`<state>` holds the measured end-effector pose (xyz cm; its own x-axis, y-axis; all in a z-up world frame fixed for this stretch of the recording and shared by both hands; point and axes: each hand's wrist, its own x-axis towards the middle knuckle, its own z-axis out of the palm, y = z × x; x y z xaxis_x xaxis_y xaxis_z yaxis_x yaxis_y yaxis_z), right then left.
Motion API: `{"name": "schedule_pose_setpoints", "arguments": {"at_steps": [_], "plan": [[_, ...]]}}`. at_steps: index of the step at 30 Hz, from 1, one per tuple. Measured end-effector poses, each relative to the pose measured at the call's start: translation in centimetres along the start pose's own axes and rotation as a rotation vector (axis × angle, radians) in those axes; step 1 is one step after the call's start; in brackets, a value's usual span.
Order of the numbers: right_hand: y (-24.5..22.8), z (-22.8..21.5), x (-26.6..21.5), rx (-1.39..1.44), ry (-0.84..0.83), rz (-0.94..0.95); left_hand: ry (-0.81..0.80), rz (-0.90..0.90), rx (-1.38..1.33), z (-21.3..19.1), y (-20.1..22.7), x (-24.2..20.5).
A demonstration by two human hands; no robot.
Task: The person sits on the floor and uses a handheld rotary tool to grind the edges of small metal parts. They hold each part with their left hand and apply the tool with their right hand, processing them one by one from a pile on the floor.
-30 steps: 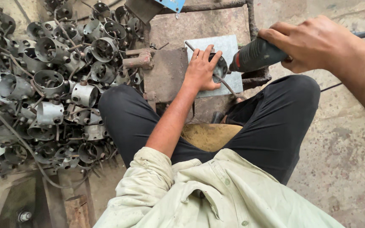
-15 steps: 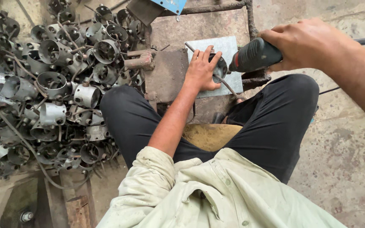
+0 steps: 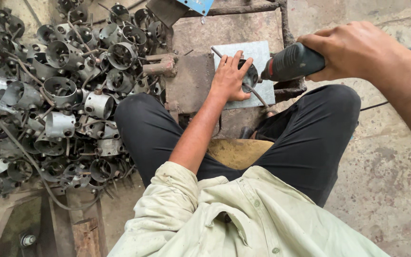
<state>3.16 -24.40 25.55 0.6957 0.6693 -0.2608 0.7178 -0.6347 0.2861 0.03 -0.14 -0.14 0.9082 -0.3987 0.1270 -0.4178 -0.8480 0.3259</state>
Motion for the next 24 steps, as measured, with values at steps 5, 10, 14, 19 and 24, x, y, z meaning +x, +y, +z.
{"name": "schedule_pose_setpoints", "arguments": {"at_steps": [5,10,14,19,24], "plan": [[0.0,-0.3,0.0,-0.061,-0.036,0.017,-0.009,-0.018,0.011,0.1,0.1,0.2],[0.1,-1.3,0.0,-0.109,-0.065,0.02,0.002,-0.017,0.007,0.0,0.0,0.2],[0.9,-1.3,-0.6,-0.135,-0.049,0.02,0.0,-0.02,0.007,0.1,0.1,0.0],[2.5,-1.4,-1.9,-0.173,0.04,0.013,0.01,-0.017,0.008,0.0,0.2,0.0],[1.7,0.0,-3.5,-0.281,-0.027,0.118,0.021,-0.076,0.033,0.2,0.3,-0.1]]}}
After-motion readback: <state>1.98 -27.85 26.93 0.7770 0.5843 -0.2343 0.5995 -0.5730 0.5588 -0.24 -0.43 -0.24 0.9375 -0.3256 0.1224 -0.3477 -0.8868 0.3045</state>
